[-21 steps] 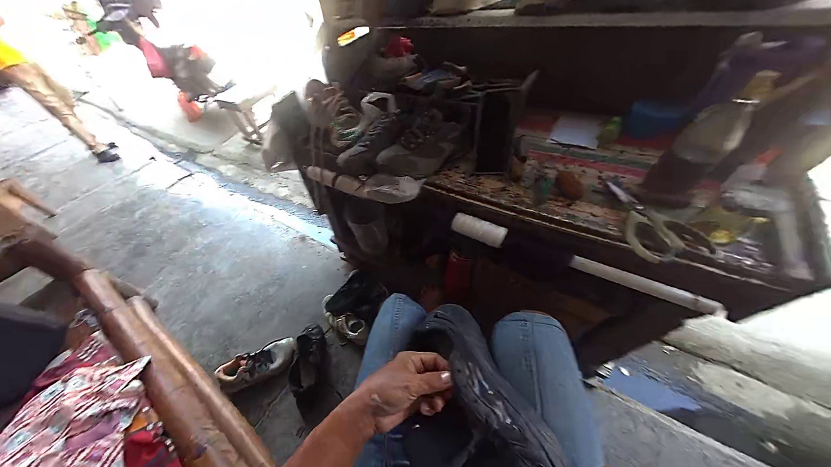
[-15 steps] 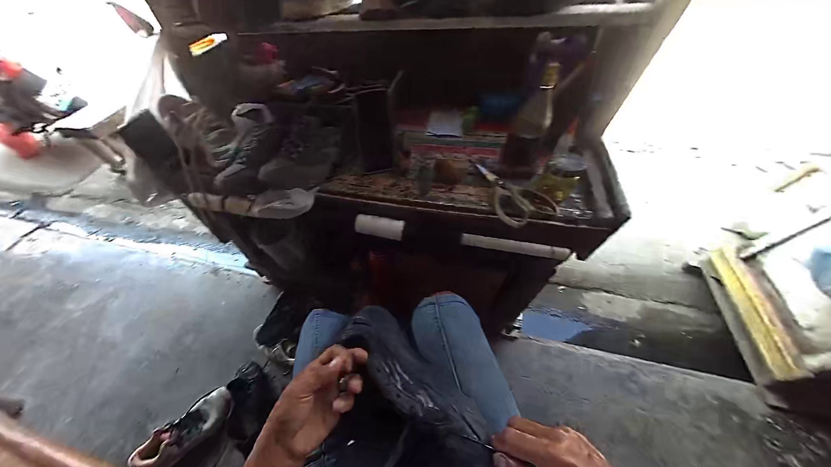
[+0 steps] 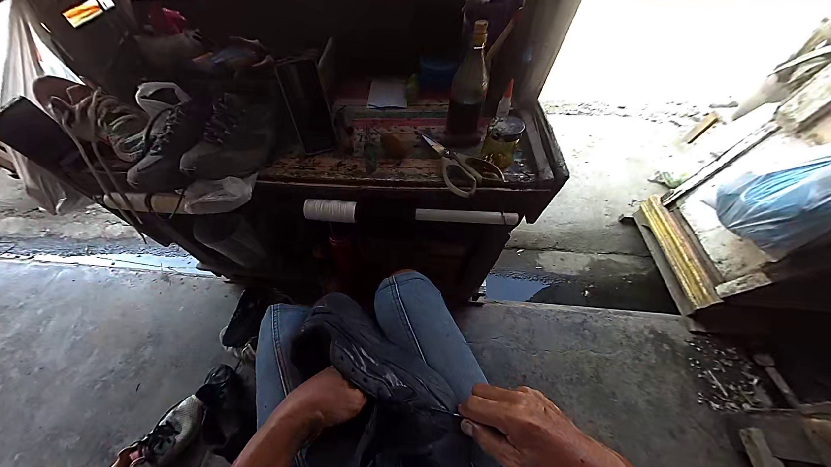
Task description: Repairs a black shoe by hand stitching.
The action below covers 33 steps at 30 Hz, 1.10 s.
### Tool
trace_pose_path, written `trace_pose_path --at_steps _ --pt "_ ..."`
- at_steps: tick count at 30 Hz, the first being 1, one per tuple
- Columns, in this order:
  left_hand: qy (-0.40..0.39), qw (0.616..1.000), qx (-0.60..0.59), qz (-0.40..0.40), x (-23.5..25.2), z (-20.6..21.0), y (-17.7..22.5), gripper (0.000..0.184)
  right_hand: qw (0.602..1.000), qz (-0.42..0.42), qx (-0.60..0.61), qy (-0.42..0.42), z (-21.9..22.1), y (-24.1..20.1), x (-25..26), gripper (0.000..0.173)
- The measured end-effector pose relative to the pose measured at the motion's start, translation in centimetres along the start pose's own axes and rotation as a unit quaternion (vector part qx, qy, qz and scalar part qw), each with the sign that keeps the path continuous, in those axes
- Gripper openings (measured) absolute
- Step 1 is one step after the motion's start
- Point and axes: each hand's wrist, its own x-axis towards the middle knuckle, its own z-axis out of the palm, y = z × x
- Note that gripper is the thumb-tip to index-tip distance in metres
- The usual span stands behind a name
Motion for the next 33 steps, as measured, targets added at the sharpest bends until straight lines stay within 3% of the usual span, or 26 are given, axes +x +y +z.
trace_pose_path --at_steps 5,9,20,33 --pt "-0.109 0.986 0.127 -0.017 1.1 -0.4 1.0 0.024 0.999 -0.003 -0.019 0.030 0.5 0.2 -0.5 0.024" --pt "-0.103 0.992 0.068 0.028 0.9 0.7 1.0 0.021 0.998 0.001 -0.040 0.058 1.0 0.1 -0.8 0.025" --pt "-0.114 0.993 0.021 0.035 1.2 1.1 0.1 0.018 0.996 0.011 -0.070 0.048 1.3 -0.5 -0.8 0.025" --pt "-0.094 0.994 0.038 0.050 0.3 1.5 -0.1 0.018 0.994 0.074 -0.050 0.064 1.5 -1.8 -1.5 0.030"
